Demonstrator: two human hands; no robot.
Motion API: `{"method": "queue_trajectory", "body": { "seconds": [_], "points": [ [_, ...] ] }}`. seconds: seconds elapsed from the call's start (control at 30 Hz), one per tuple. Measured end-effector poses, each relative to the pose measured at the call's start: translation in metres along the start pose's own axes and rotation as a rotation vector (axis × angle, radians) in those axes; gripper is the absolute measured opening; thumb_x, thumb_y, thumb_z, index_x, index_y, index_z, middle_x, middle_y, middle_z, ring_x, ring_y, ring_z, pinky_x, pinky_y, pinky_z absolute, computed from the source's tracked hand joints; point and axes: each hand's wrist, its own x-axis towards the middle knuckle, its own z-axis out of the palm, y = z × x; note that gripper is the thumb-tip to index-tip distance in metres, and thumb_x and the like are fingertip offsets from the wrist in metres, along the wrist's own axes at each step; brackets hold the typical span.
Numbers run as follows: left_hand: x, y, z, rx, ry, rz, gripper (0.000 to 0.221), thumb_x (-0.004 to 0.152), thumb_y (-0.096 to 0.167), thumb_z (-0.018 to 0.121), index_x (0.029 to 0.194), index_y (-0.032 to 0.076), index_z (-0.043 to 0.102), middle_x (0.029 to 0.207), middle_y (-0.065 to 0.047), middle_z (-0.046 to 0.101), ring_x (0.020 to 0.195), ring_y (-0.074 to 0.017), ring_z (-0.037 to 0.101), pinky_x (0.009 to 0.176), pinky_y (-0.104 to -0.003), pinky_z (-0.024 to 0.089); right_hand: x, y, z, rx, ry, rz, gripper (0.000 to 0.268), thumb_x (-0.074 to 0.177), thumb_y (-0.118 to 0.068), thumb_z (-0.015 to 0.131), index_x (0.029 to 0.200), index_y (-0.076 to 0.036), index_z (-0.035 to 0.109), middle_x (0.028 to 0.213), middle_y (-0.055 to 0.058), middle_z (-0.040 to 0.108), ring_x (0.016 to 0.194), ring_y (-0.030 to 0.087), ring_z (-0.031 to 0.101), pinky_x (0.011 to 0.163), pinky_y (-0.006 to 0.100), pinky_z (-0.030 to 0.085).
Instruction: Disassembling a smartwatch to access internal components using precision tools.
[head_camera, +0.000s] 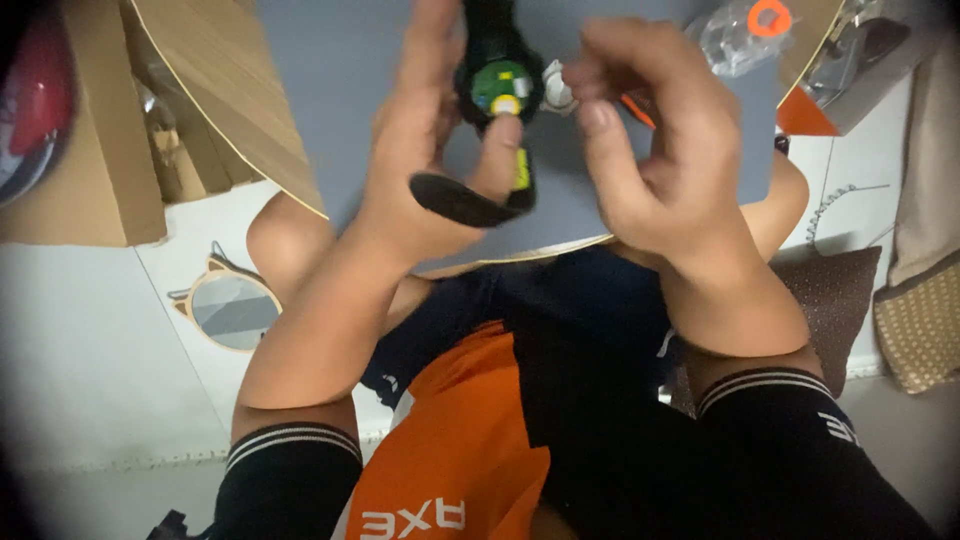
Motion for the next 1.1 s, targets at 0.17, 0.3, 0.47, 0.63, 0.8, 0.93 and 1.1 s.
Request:
{"method": "queue_trajectory", "body": {
  "seconds": [0.17, 0.3, 0.47, 0.63, 0.8, 0.93, 1.1],
  "points": [
    [0.039, 0.029, 0.007, 0.263, 0.025, 0.170, 0.045, 0.081, 0.003, 0.059, 0.118, 0.006, 0.033, 0.116, -0.012, 0.048, 0.096, -0.0282, 0.062, 0.083, -0.031, 0.053, 0.010, -0.009, -0.007, -0.072, 0.108, -0.067, 0.025, 0.076, 0.011, 0.046, 0.101, 0.012, 0.043, 0.094, 0.020, 0.044, 0.077, 0.027, 0.045, 0.073, 0.033, 0.040],
    [0.057, -0.003, 0.002, 0.329, -0.001, 0.302, 0.060, 0.079, 0.012, 0.065, 0.124, 0.012, 0.026, 0.114, -0.008, 0.052, 0.091, -0.0246, 0.062, 0.081, -0.028, 0.052, 0.024, 0.001, -0.002, -0.110, 0.147, -0.076, 0.030, 0.072, 0.016, 0.048, 0.101, 0.012, 0.044, 0.090, 0.021, 0.048, 0.074, 0.026, 0.047, 0.071, 0.031, 0.041],
    [0.062, -0.039, 0.000, 0.325, 0.009, 0.304, 0.069, 0.072, 0.020, 0.076, 0.119, 0.008, 0.028, 0.109, -0.011, 0.050, 0.091, -0.0254, 0.061, 0.081, -0.029, 0.052, 0.025, 0.039, 0.006, 0.017, 0.123, -0.043, 0.026, 0.076, 0.012, 0.048, 0.102, 0.012, 0.044, 0.091, 0.019, 0.046, 0.073, 0.023, 0.045, 0.068, 0.029, 0.040],
    [0.069, -0.039, -0.010, 0.203, -0.094, 0.338, 0.066, 0.064, 0.016, 0.082, 0.110, 0.003, 0.037, 0.102, -0.013, 0.051, 0.088, -0.0283, 0.056, 0.083, -0.033, 0.046, 0.029, 0.046, 0.010, 0.073, 0.100, -0.041, 0.028, 0.080, 0.012, 0.047, 0.107, 0.008, 0.042, 0.100, 0.016, 0.043, 0.075, 0.020, 0.043, 0.070, 0.027, 0.038],
    [0.061, -0.052, -0.012, 0.253, -0.149, 0.220, 0.079, 0.075, 0.016, 0.080, 0.126, 0.015, 0.020, 0.111, -0.008, 0.056, 0.087, -0.0234, 0.066, 0.074, -0.026, 0.053, 0.031, 0.046, 0.006, -0.039, 0.067, -0.032, 0.023, 0.077, 0.014, 0.048, 0.100, 0.015, 0.046, 0.087, 0.021, 0.047, 0.072, 0.024, 0.045, 0.069, 0.030, 0.039],
    [0.061, -0.045, -0.011, 0.220, -0.118, 0.190, 0.075, 0.074, 0.012, 0.080, 0.124, 0.012, 0.024, 0.115, -0.009, 0.052, 0.091, -0.0254, 0.064, 0.078, -0.028, 0.053, 0.025, 0.023, 0.007, -0.169, 0.148, 0.036, 0.018, 0.080, 0.012, 0.043, 0.098, 0.013, 0.043, 0.091, 0.022, 0.048, 0.075, 0.026, 0.047, 0.070, 0.031, 0.039],
    [0.062, -0.039, -0.016, 0.125, -0.116, 0.130, 0.068, 0.075, 0.006, 0.081, 0.120, 0.012, 0.030, 0.096, -0.006, 0.059, 0.069, -0.0153, 0.053, 0.062, -0.021, 0.048, 0.007, 0.021, 0.009, -0.823, -0.100, 0.206, 0.042, 0.072, 0.005, 0.064, 0.110, 0.003, 0.046, 0.103, 0.018, 0.043, 0.087, 0.032, 0.044, 0.074, 0.037, 0.039]
  ]
}}
